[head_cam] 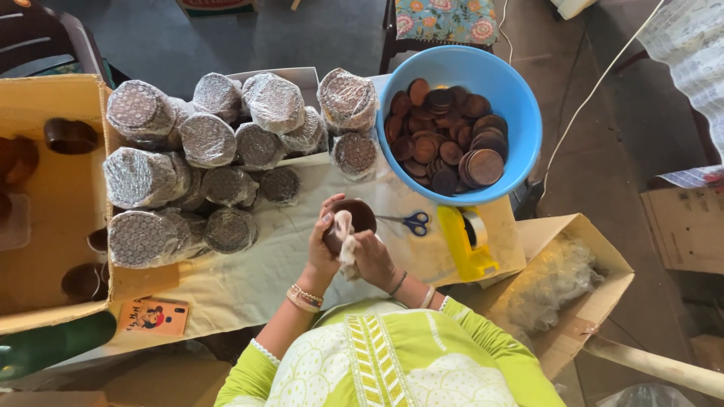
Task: The person wraps clay lamps in bubble wrap, secures the wrapping with tape from a manual dispenser, and organizes the wrapped items into stacks or places them into boxes and bowls.
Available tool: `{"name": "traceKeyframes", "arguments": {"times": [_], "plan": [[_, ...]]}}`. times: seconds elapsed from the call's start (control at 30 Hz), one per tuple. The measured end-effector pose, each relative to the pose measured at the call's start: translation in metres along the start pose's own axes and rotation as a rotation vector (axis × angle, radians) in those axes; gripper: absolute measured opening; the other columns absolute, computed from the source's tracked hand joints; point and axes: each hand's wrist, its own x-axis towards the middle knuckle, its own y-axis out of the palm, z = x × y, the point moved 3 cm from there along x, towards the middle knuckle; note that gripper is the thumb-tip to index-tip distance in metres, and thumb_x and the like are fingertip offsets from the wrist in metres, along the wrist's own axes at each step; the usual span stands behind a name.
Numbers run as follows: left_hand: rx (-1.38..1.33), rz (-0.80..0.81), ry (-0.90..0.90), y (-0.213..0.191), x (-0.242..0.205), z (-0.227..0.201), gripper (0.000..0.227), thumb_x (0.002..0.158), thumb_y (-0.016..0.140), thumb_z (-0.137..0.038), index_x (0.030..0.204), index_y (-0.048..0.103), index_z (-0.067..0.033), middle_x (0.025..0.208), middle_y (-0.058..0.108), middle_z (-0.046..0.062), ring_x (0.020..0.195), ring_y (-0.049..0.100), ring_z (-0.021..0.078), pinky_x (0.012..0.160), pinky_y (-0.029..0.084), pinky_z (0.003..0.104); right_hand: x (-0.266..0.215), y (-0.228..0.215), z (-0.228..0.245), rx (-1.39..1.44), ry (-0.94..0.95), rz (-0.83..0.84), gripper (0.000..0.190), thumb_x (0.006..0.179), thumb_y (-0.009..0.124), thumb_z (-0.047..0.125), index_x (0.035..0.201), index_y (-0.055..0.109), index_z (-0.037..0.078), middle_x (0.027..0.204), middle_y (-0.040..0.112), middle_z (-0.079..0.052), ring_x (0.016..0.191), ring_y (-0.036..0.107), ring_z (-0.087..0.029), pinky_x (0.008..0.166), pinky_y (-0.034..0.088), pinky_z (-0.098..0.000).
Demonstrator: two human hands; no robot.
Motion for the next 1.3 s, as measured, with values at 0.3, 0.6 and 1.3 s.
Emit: {"name": "traceKeyframes", "arguments": {"times": [0.3, 0.6, 1.3], "plan": [[-0.097, -0.007, -0.006, -0.02, -0.006, -0.002, 0.061, 0.092, 0.06, -0.042, 0.142, 0.051, -0.0087, 0.141, 0.058, 0.023, 0.127, 0.058, 0.0364, 0.11, 0.048, 0.051, -0.052, -0.016, -0.026, -0.384, -0.278, 0.11, 0.043, 0.083, 0.074, 0.012, 0.125, 0.065, 0.012, 0.119, 0.053, -0.006, 0.107, 0.057, -0.025, 0.094, 0.05, -0.0366], [-0.149, 0.023, -0.025, -0.001, 0.001, -0.021, 0.047, 0.101, 0.053, -0.046, 0.139, 0.053, -0.0183, 0.142, 0.059, 0.02, 0.13, 0.056, 0.0445, 0.109, 0.047, 0.061, -0.033, -0.064, -0.053, 0.069, 0.415, -0.128, 0.044, 0.089, 0.062, 0.006, 0.131, 0.073, 0.014, 0.108, 0.058, -0.007, 0.107, 0.059, -0.024, 0.097, 0.049, -0.0319], [0.579, -0.056, -0.247, -0.065, -0.002, 0.034, 0.042, 0.092, 0.06, -0.012, 0.132, 0.054, -0.0026, 0.121, 0.065, 0.011, 0.109, 0.061, 0.0171, 0.095, 0.051, 0.031, -0.003, -0.017, -0.065, 0.764, 0.701, -0.019, 0.029, 0.1, 0.058, 0.018, 0.117, 0.071, 0.0, 0.11, 0.075, -0.009, 0.1, 0.07, -0.021, 0.091, 0.054, -0.032]]}}
